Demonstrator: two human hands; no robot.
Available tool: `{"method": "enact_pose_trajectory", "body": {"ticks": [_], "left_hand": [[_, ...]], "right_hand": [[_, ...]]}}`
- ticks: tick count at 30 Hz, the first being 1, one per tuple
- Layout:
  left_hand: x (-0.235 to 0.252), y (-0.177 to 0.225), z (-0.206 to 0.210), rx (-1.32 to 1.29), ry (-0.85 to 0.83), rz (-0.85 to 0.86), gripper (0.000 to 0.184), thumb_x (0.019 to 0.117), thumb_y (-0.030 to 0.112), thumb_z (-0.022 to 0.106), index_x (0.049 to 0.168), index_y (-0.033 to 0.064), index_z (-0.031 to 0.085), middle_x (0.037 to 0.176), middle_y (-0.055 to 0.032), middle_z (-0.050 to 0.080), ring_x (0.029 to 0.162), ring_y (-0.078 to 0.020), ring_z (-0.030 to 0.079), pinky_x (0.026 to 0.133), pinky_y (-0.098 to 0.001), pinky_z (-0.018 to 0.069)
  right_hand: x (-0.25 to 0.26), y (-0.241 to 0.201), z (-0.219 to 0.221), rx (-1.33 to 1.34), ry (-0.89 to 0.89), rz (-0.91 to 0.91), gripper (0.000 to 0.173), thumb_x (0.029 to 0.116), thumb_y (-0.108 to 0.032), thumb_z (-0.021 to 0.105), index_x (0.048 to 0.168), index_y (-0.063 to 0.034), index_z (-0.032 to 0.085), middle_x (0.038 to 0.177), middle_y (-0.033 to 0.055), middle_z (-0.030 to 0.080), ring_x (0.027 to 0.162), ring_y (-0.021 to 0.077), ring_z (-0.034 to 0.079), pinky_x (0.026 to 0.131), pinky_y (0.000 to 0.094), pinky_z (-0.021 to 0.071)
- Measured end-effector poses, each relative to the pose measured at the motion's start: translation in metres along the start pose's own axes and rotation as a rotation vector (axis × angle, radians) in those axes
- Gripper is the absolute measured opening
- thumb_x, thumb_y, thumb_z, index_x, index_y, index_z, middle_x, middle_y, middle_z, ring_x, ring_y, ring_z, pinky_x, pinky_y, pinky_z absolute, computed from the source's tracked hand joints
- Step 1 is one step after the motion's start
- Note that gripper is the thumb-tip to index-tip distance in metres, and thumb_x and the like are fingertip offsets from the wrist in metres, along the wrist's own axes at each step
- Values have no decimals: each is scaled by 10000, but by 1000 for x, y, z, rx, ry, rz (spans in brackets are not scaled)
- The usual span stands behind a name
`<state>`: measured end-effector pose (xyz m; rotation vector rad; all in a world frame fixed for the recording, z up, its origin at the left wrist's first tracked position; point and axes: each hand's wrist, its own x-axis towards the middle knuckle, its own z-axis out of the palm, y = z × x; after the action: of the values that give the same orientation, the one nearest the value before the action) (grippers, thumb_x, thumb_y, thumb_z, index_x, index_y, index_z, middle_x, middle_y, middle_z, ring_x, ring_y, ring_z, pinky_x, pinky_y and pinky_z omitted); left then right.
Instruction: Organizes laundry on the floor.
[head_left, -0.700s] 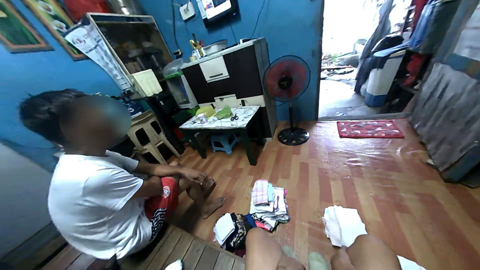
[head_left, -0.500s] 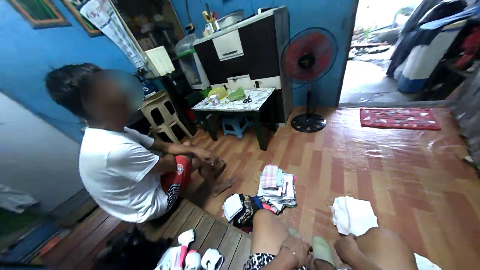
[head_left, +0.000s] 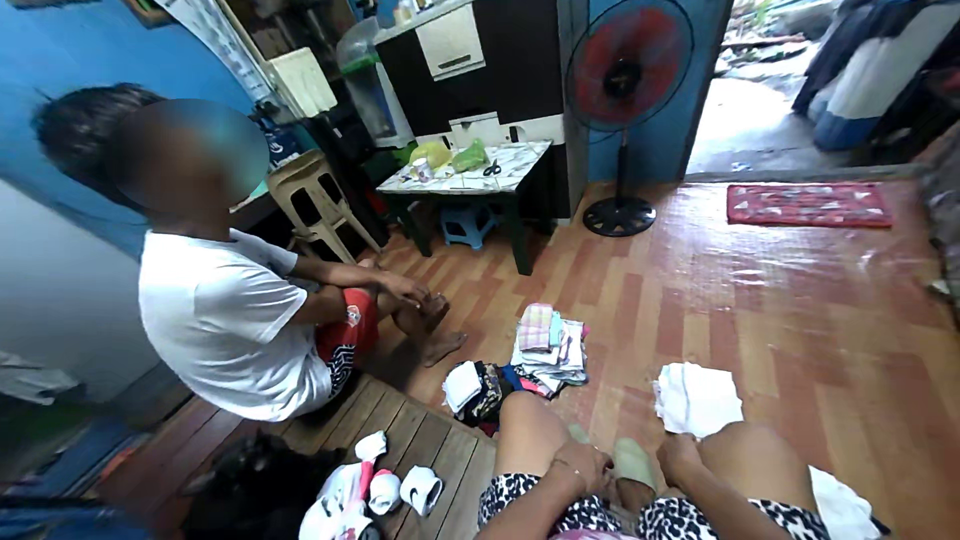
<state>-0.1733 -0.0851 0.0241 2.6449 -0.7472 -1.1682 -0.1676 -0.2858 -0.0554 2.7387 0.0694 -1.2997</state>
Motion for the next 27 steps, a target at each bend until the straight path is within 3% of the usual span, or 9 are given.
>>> {"method": "enact_pose_trajectory", "body": {"ticks": [2,6,9,12,19,27], "left_hand": [[2,1,-2,17,-12,-23,377,1061,329,495,1352,139,639,1250,-198,688,1186,-413,641,990,-646,481],[7,2,-1,45,-37,-40,382,1061,336,491,1362,148,633,1259,-190,687,1198,-405,638,995,-641,483],[8,-2,1,44,-25,-36,388,1062,339,488,1371,151,629,1256,-185,691,1189,-397,647,993,-634,491],[7,-4,0,40,-21,-34,392,1067,343,476,1375,153,627,1265,-181,688,1197,-390,645,1005,-629,487],[7,-1,3,61,-20,-31,388,1062,335,487,1374,151,626,1267,-182,686,1201,-393,641,1002,-631,485],[0,-1,3,43,7,-1,387,1073,318,467,1377,134,619,1268,-192,683,1200,-393,641,1005,-623,484]], "right_hand": [[7,1,3,-114,21,-13,384,1041,-141,483,1296,116,611,1449,314,525,1388,482,466,1125,659,358],[2,0,2,-50,47,13,367,1049,-84,448,1314,125,595,1447,317,524,1375,488,478,1107,654,382],[5,2,-1,-117,33,-26,333,1020,-85,498,1257,102,639,1396,299,572,1330,477,523,1064,653,424],[8,2,-3,-99,44,-77,335,1017,-94,513,1272,82,638,1393,287,579,1311,477,539,1040,659,446],[11,0,-14,-90,-43,-155,444,973,-256,639,1293,53,632,1417,276,564,1313,467,541,1013,673,457],[14,7,-15,13,-31,-171,498,973,-414,633,1250,-2,672,1359,254,620,1296,441,572,1016,685,457]]}}
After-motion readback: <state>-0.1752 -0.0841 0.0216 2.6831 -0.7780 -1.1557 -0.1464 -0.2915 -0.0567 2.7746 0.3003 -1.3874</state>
